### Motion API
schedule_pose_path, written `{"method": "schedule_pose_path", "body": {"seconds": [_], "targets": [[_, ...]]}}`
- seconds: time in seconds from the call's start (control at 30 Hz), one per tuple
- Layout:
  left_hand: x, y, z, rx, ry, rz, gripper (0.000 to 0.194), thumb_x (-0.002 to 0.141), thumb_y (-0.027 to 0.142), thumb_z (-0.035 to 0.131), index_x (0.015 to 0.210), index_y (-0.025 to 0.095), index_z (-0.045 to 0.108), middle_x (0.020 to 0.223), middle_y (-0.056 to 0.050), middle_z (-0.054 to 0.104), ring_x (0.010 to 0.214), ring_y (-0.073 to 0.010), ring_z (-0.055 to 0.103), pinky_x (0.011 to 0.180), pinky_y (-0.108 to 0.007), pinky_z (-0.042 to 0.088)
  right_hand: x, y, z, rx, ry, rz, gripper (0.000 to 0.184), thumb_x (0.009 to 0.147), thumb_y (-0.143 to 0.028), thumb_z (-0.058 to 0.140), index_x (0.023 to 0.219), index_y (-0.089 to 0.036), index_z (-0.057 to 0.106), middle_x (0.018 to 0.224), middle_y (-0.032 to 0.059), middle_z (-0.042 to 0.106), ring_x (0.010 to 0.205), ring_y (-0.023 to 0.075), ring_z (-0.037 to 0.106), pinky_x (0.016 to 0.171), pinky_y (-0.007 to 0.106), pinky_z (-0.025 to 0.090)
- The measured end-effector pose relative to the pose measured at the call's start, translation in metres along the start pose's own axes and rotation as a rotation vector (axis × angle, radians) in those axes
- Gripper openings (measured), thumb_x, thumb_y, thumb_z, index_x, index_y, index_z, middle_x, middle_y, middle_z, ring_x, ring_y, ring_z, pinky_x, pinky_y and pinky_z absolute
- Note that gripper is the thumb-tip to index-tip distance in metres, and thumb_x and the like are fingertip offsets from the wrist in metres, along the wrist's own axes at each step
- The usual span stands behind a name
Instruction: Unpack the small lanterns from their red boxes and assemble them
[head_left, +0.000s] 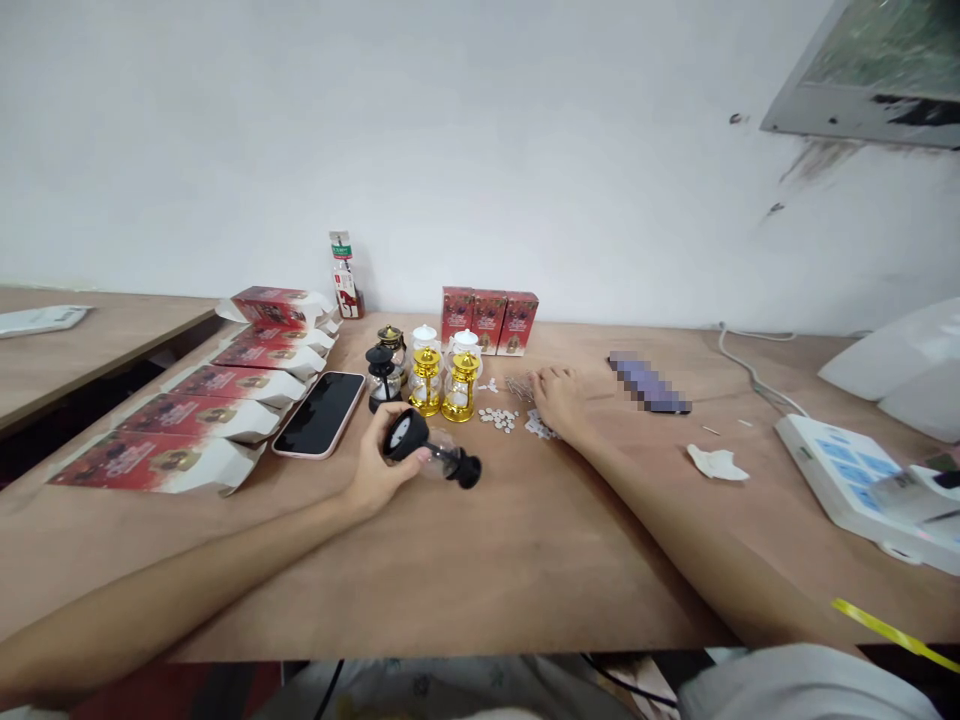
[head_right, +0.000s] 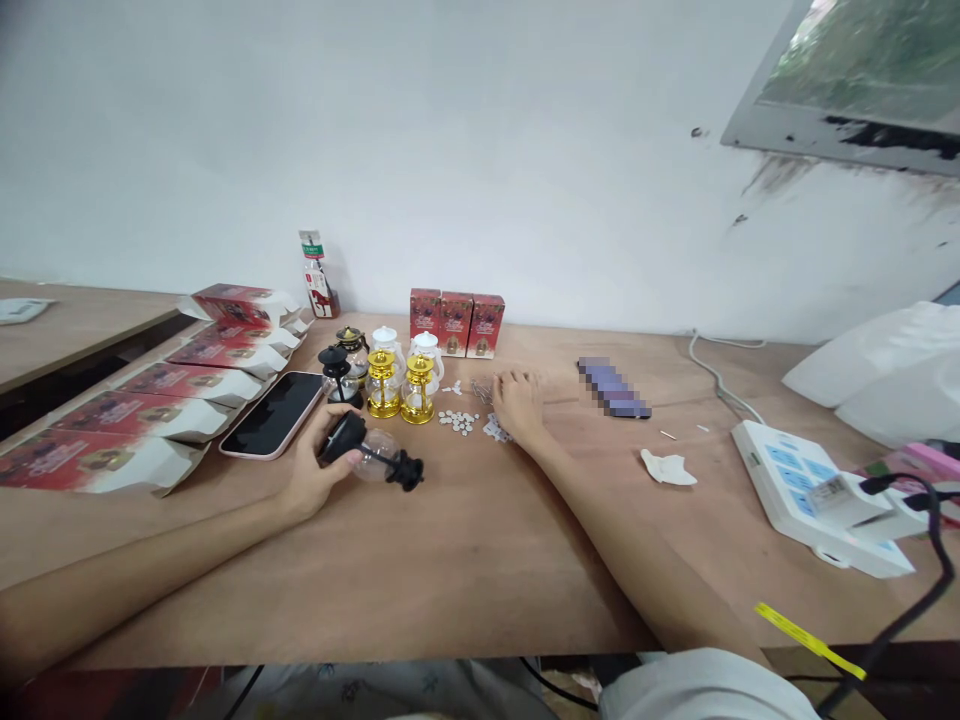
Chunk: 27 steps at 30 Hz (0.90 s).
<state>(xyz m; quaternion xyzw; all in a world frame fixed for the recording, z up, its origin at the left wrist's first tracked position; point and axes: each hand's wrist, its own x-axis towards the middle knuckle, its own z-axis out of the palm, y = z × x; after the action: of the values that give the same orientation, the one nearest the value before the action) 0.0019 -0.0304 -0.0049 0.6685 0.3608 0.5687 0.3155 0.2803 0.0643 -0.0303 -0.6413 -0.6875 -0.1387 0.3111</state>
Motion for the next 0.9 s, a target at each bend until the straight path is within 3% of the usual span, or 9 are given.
{"method": "schedule_pose_path", "body": {"seconds": [0.17, 0.33, 0.47, 0.63, 0.77, 0.9], "targets": [[-0.004, 0.009, 0.000, 0.250, -0.004, 0.296, 0.039, 0.064, 0.036, 0.073, 0.091, 0.018, 0.052, 0.086, -0.004, 0.060, 0.082, -0.0187, 0.057, 0.074, -0.033, 0.047, -0.004, -0.009, -0.007, -0.028, 0.015, -0.042, 0.029, 0.089, -0.023, 0.036, 0.083, -0.014, 0.063, 0.090, 0.0120, 0.066, 0.090, 0.0265, 0.051, 0.082, 0.036, 0.033], [-0.003, 0.000, -0.002, 0.431, 0.071, 0.559, 0.040, 0.065, 0.028, 0.074, 0.095, 0.020, 0.049, 0.091, -0.005, 0.061, 0.088, -0.0200, 0.058, 0.076, -0.036, 0.044, -0.012, -0.020, -0.013, -0.069, -0.019, -0.109, 0.029, 0.089, -0.023, 0.039, 0.079, -0.015, 0.065, 0.084, 0.0098, 0.068, 0.082, 0.0236, 0.054, 0.078, 0.032, 0.035], [0.006, -0.008, -0.009, 0.484, -0.047, 0.634, 0.034, 0.074, 0.024, 0.066, 0.100, 0.021, 0.046, 0.095, -0.006, 0.066, 0.094, -0.0214, 0.064, 0.084, -0.040, 0.040, -0.015, -0.024, -0.016, -0.164, -0.094, -0.155, 0.031, 0.089, -0.024, 0.041, 0.077, -0.015, 0.068, 0.080, 0.0098, 0.070, 0.081, 0.0230, 0.057, 0.074, 0.031, 0.035], [0.011, -0.009, -0.017, 0.637, -0.179, 0.617, 0.029, 0.080, 0.024, 0.058, 0.107, 0.021, 0.050, 0.102, -0.006, 0.069, 0.094, -0.0193, 0.065, 0.083, -0.037, 0.039, -0.016, -0.025, -0.018, -0.191, -0.107, -0.155, 0.031, 0.086, -0.022, 0.044, 0.068, -0.015, 0.069, 0.073, 0.0108, 0.069, 0.080, 0.0231, 0.057, 0.076, 0.033, 0.034], [0.010, -0.010, -0.017, 0.743, -0.242, 0.653, 0.028, 0.082, 0.021, 0.053, 0.110, 0.021, 0.053, 0.103, -0.007, 0.069, 0.096, -0.0198, 0.064, 0.083, -0.035, 0.038, -0.025, -0.039, -0.024, 0.004, 0.096, -0.245, 0.031, 0.088, -0.025, 0.042, 0.067, -0.016, 0.064, 0.069, 0.0088, 0.067, 0.074, 0.0212, 0.054, 0.073, 0.035, 0.033], [0.008, -0.008, -0.015, 0.841, -0.261, 0.728, 0.029, 0.083, 0.018, 0.050, 0.111, 0.020, 0.056, 0.101, -0.008, 0.070, 0.096, -0.0209, 0.063, 0.081, -0.036, 0.035, -0.049, -0.072, -0.032, 0.359, 0.345, -0.523, 0.020, 0.087, -0.023, 0.047, 0.071, -0.019, 0.058, 0.066, 0.0042, 0.063, 0.063, 0.0171, 0.050, 0.066, 0.034, 0.033]]}}
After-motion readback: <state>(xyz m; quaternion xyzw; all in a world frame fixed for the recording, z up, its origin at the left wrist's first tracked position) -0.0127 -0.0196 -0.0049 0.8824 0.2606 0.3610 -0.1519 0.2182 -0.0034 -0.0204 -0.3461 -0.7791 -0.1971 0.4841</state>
